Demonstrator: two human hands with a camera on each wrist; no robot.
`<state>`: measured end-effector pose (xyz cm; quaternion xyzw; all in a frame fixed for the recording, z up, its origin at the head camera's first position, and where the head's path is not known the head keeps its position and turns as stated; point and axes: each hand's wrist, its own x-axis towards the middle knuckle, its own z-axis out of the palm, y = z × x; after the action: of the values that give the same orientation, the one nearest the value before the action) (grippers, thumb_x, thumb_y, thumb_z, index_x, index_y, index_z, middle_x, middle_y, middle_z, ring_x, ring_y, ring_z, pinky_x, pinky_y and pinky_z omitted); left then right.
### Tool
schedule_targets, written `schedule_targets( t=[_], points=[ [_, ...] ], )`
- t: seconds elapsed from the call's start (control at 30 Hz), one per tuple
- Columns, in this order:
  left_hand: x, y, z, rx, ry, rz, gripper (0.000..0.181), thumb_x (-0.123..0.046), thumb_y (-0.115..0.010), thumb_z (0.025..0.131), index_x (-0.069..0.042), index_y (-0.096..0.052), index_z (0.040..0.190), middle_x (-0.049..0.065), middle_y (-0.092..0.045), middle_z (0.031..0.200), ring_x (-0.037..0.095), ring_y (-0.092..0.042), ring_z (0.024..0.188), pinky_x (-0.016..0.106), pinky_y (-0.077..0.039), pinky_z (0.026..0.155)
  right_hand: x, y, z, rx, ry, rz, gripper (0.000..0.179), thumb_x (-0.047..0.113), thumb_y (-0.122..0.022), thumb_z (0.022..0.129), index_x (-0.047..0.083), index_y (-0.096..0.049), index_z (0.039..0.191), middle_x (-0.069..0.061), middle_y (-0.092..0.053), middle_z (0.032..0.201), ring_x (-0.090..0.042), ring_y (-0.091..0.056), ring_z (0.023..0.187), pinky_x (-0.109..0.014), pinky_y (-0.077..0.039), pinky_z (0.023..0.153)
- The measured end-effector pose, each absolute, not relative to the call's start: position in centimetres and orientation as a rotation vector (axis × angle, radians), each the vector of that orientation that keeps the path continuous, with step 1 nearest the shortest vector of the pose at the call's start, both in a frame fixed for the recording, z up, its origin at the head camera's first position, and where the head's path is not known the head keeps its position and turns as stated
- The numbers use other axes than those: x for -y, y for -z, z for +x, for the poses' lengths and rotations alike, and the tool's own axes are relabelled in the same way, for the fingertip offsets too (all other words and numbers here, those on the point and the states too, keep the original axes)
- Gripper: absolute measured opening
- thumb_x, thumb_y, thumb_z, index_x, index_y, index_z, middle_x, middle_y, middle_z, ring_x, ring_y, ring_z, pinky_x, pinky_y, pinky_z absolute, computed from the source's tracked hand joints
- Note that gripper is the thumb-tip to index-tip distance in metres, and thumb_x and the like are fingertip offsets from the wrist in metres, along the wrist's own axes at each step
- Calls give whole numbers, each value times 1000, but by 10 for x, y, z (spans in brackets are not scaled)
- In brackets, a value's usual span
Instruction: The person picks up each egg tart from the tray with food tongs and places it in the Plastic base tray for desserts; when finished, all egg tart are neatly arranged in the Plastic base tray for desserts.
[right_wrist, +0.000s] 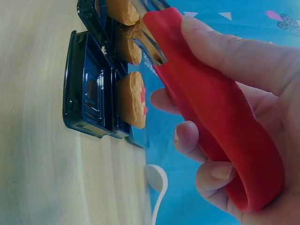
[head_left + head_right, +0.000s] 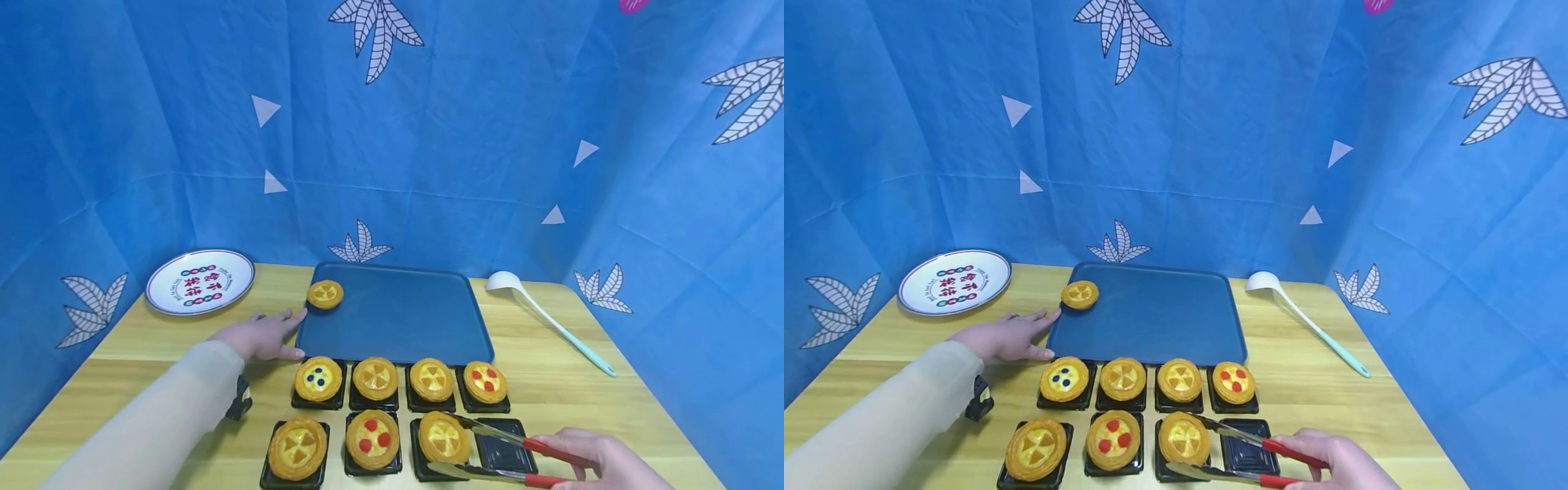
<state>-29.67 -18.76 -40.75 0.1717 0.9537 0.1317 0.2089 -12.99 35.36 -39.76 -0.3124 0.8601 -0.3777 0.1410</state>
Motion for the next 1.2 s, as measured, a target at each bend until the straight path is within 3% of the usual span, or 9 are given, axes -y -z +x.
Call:
schedule_targets(
  t=[0.17, 0.4, 0.5, 0.67, 0.83, 0.97, 1.03, 1.2],
  points=[
    [188, 406, -297, -2656, -361, 467, 92, -53, -62, 91, -11, -16, 159, 28, -17, 158, 60, -17, 137, 68, -7, 112, -351, 391, -134, -2499, 1022, -856, 43, 8, -70, 91, 3, -61, 133, 12, -58, 93, -1, -50, 65, -21, -40, 48],
    [190, 401, -299, -2636, -350, 455, 94, -57, -60, 91, -12, -13, 160, 27, -13, 159, 59, -14, 138, 66, -4, 114, -328, 350, -146, -2707, 1043, -643, 56, 20, -80, 84, 4, -61, 134, 3, -59, 88, -12, -49, 67, -26, -39, 48],
    [192, 402, -300, -2636, -352, 446, 95, -59, -60, 90, -13, -13, 160, 27, -13, 159, 60, -14, 137, 67, -5, 113, -301, 325, -164, -2914, 1039, -673, 58, 23, -83, 81, 8, -62, 133, 3, -57, 81, -14, -45, 60, -27, -36, 45],
    [192, 404, -298, -2639, -366, 435, 92, -54, -61, 92, -12, -14, 160, 26, -15, 160, 59, -15, 138, 67, -7, 113, -249, 299, -216, -2993, 977, -680, 65, 30, -84, 80, 11, -61, 137, 0, -58, 79, -20, -48, 65, -28, -39, 47],
    [191, 410, -298, -2650, -355, 435, 90, -54, -61, 92, -15, -16, 160, 24, -17, 160, 60, -16, 137, 70, -11, 111, -196, 313, -270, -2970, 905, -632, 69, 35, -84, 80, 9, -59, 139, -5, -63, 103, -23, -53, 76, -32, -45, 56],
    [189, 413, -300, -2658, -332, 458, 90, -53, -61, 92, -13, -17, 160, 25, -18, 159, 57, -19, 138, 68, -10, 112, -157, 336, -301, -2924, 870, -525, 70, 37, -83, 80, 9, -58, 139, -8, -62, 126, -25, -58, 99, -36, -52, 74],
    [189, 412, -299, -2658, -338, 464, 90, -53, -62, 92, -12, -17, 159, 25, -19, 159, 56, -20, 139, 67, -10, 113, -141, 345, -310, -2902, 855, -469, 72, 38, -83, 80, 9, -57, 140, -9, -60, 131, -26, -58, 108, -38, -53, 82],
    [189, 411, -298, -2663, -343, 462, 89, -51, -62, 93, -11, -18, 159, 26, -19, 159, 54, -21, 139, 66, -9, 113, -109, 362, -316, -2891, 823, -382, 74, 39, -82, 81, 8, -55, 142, -8, -60, 132, -25, -58, 111, -41, -53, 87]
  ],
)
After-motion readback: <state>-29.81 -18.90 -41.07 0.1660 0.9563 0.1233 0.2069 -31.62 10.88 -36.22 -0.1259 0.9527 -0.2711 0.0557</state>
